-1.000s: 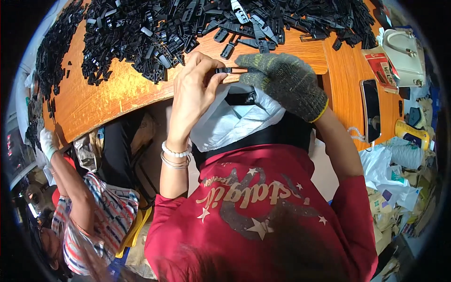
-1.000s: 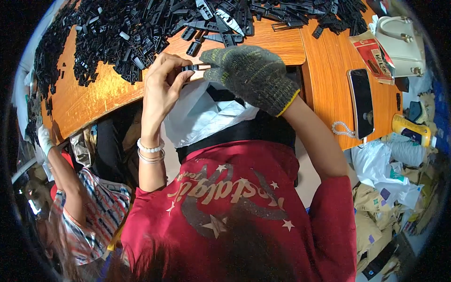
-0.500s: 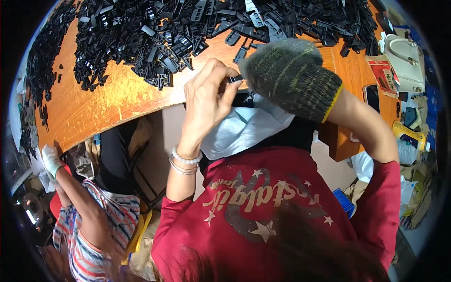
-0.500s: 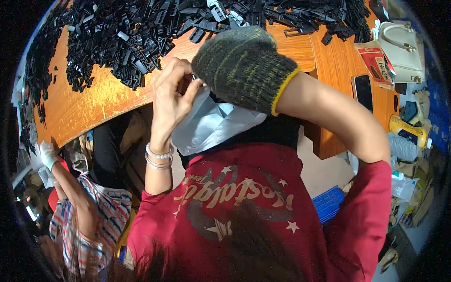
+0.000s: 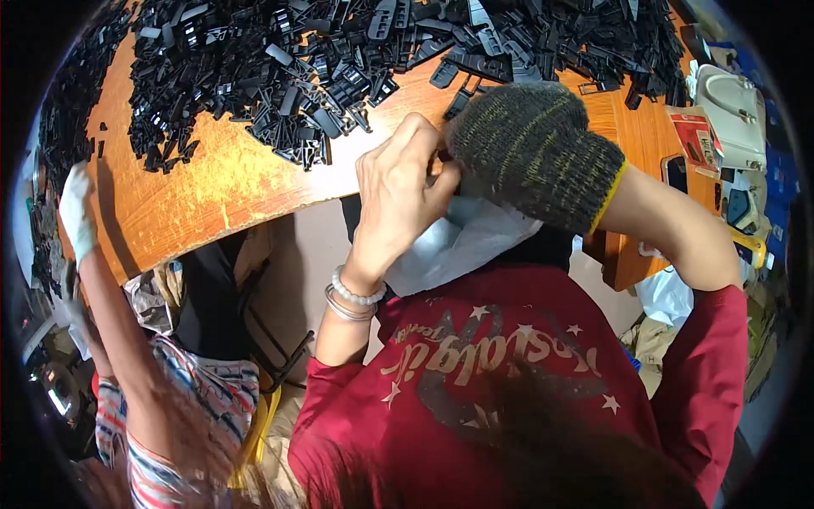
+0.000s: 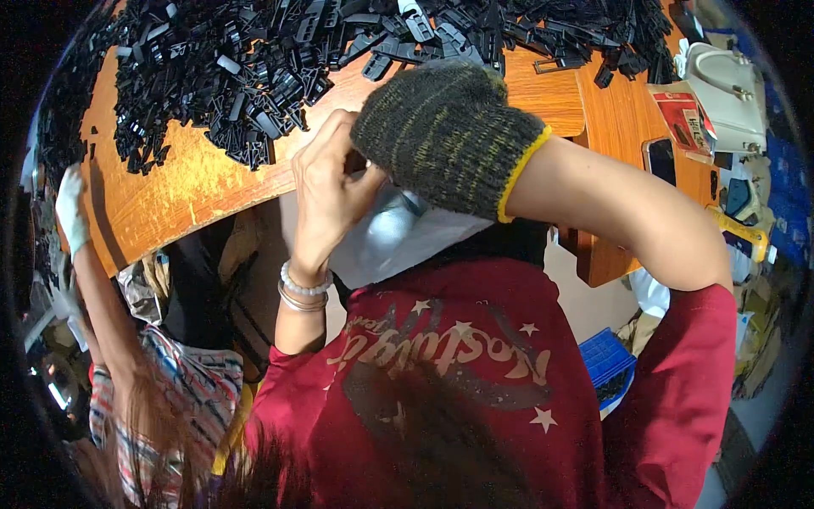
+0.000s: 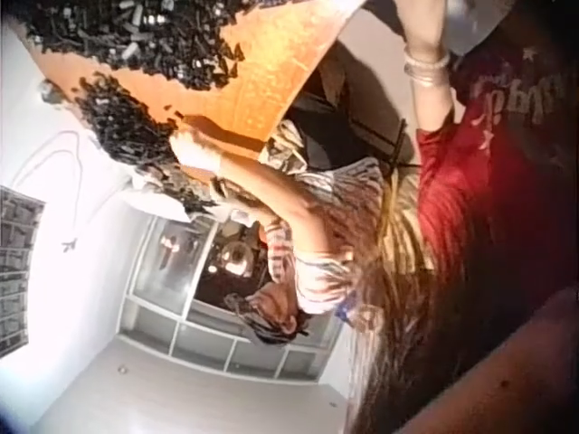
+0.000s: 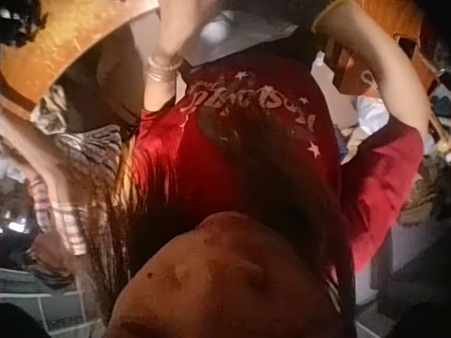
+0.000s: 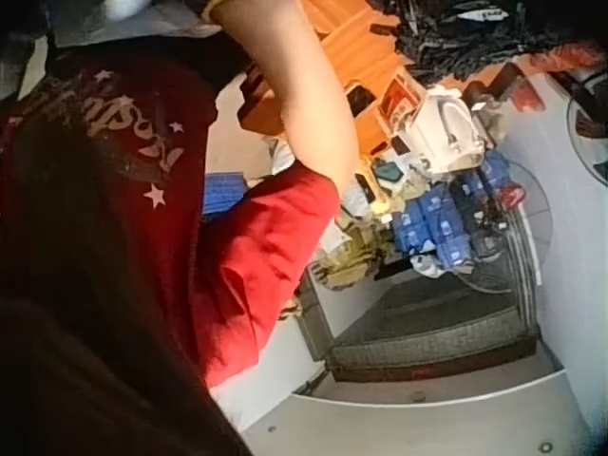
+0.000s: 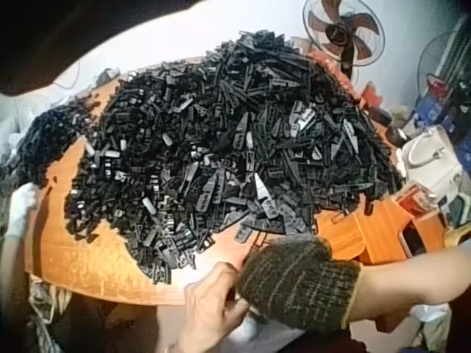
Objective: Assembling small black plastic components by snapping pieces together at a workbench.
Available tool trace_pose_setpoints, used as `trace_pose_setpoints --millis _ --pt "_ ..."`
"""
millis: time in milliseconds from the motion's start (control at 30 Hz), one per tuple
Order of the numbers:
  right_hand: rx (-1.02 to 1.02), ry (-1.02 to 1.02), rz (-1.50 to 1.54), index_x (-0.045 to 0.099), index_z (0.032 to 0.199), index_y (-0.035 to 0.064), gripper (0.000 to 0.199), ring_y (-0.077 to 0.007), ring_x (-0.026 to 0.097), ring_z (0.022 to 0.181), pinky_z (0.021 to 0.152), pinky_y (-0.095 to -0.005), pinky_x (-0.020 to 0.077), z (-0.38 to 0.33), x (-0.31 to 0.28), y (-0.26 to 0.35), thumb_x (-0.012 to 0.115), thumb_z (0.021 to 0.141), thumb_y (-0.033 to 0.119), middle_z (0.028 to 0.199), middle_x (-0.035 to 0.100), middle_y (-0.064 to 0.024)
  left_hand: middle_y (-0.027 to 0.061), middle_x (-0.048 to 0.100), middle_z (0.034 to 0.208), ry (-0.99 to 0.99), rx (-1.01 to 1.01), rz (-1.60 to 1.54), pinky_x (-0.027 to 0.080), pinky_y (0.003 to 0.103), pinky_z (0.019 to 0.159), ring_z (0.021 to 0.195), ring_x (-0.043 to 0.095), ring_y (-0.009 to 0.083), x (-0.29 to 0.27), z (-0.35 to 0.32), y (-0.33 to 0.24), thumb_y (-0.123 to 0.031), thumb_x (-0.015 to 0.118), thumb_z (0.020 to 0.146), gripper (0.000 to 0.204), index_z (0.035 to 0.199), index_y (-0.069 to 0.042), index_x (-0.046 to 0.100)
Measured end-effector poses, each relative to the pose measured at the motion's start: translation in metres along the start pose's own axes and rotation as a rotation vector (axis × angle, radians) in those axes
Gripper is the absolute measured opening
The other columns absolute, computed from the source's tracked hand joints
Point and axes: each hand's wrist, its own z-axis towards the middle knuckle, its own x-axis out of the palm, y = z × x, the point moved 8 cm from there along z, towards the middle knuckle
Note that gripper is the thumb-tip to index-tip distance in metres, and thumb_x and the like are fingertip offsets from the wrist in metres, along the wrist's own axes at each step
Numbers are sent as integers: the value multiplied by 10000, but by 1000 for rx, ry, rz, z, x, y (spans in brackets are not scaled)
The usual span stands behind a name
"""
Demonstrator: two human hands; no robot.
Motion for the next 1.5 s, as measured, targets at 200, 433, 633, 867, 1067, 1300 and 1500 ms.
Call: trace_pose_setpoints --millis 200,433,633,867,1067,1300,1500 --pt "177 -294 198 613 1127 15 319 -293 619 1016 852 -355 501 -28 -4 -10 616 850 174 1145 622 -127 87 526 756 -66 -60 -65 448 317 531 582 566 196 -6 -3 -3 13 675 734 131 834 -11 593" --pt "519 -557 1447 595 1228 34 366 -131 639 937 770 -262 507 -77 35 -27 613 863 24 1071 670 -71 15 548 671 109 -512 -1062 328 164 475 520 440 36 26 -25 -3 -139 563 964 256 1130 51 604" --pt "419 -519 1697 570 1254 10 350 -138 615 1039 871 -289 518 -76 49 -15 577 904 14 1120 650 -79 50 571 548 164 -687 -1156 257 191 349 362 391 45 47 -30 -7 -110 621 928 137 882 -11 538" --pt "499 -541 797 606 1206 51 382 -183 653 887 786 -337 522 -79 32 -5 664 859 199 1037 681 -86 -10 534 538 49 -475 -377 333 198 430 469 443 35 28 -23 -1 -139 786 791 247 820 2 585" --pt "566 -321 586 646 1165 132 368 -273 651 885 785 -389 512 -82 22 -3 660 847 316 1038 673 -103 138 632 815 -310 -52 340 464 360 558 663 616 317 -8 10 -21 -174 745 798 224 896 -23 611" --pt "380 -437 754 649 1176 119 398 -265 640 976 812 -381 511 -84 41 -7 663 781 173 1166 639 -101 40 608 616 -195 -406 -8 409 247 479 501 528 86 -10 -12 1 -103 694 850 154 887 12 600" --pt "306 -660 391 638 1166 81 361 -286 631 881 764 -379 526 -48 19 11 611 806 84 1037 616 -125 16 585 623 43 -600 -481 360 194 476 522 481 17 23 -45 -16 -20 632 856 61 887 31 620"
